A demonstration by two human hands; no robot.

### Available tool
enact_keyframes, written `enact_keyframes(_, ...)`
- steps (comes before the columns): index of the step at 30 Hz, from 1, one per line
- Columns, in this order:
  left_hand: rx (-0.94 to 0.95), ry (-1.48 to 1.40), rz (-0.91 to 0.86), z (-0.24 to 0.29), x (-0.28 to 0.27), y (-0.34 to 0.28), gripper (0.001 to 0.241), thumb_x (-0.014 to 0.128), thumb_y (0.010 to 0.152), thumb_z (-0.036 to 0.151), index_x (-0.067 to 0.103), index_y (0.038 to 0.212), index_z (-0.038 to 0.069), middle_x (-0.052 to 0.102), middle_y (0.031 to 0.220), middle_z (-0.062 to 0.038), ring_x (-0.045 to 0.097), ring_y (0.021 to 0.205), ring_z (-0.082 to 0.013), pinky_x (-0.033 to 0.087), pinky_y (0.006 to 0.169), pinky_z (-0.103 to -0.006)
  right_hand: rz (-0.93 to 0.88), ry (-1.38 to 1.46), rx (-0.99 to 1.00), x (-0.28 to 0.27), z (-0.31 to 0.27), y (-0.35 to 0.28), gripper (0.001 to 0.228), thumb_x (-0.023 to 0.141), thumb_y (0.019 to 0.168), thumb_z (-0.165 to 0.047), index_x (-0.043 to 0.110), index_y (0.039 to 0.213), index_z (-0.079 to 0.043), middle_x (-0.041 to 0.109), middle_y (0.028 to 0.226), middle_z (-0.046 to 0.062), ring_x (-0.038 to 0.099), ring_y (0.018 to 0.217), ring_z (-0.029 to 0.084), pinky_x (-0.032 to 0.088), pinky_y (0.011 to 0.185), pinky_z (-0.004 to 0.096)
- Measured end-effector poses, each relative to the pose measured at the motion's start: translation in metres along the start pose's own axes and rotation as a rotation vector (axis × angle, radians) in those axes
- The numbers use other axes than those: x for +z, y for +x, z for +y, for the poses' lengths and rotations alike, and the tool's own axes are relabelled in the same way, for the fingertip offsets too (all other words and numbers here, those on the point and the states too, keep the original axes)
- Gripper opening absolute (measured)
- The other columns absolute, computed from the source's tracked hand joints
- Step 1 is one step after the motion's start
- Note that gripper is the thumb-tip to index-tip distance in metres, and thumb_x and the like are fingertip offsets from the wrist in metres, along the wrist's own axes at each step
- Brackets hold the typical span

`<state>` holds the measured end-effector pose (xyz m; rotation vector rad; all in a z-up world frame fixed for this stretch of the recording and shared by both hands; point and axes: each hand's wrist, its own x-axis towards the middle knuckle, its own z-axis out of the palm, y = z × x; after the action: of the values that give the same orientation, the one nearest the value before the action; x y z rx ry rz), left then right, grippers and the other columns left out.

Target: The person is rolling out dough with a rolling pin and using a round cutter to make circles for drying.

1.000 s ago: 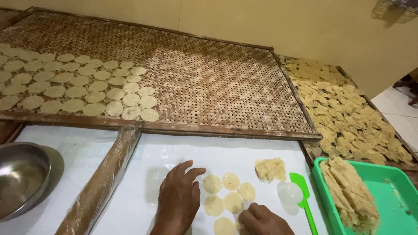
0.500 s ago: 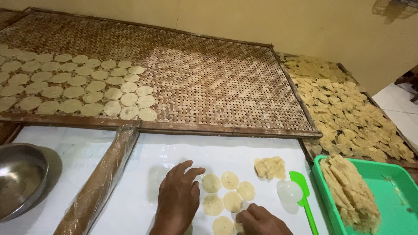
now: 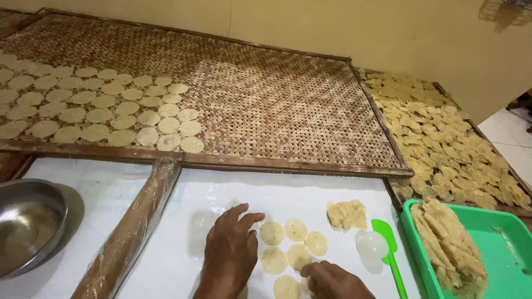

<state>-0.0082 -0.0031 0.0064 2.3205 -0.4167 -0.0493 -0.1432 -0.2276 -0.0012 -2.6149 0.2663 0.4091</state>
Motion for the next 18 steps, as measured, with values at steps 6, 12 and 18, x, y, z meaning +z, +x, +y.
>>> enact_keyframes(6,-0.068,0.030,-0.069,0.003,-0.002,0.000,0.039,0.070,0.083,0.006,0.075,0.117,0.024,0.060,0.143,-0.002,0.053,0.136,-0.0246,0.046,0.109,-0.0479,0.100,0.176,0.033,0.007,0.014,0.001,0.016,0.074,0.085,-0.023,0.080,0.096,-0.033,0.085,0.091,-0.015,0.081,0.079,-0.001,0.063,0.078,0.016)
enact_keyframes(12,-0.031,0.041,-0.025,-0.004,0.006,0.000,0.038,0.068,0.083,0.008,0.076,0.116,0.025,0.059,0.144,-0.001,0.053,0.136,-0.0249,0.046,0.108,-0.0468,0.096,-0.306,-0.304,0.036,0.044,0.012,0.026,0.065,0.097,-0.034,0.063,0.122,-0.036,0.065,0.095,-0.006,0.072,0.094,0.010,0.063,0.079,0.030)
enact_keyframes(18,-0.089,0.047,-0.063,-0.002,0.005,0.002,0.039,0.069,0.083,0.008,0.076,0.117,0.027,0.058,0.146,0.000,0.053,0.136,-0.0237,0.047,0.109,-0.0449,0.189,-0.249,-0.284,0.022,0.059,0.018,0.026,0.071,0.089,-0.036,0.072,0.114,-0.033,0.068,0.087,-0.006,0.075,0.070,0.011,0.065,0.065,0.027)
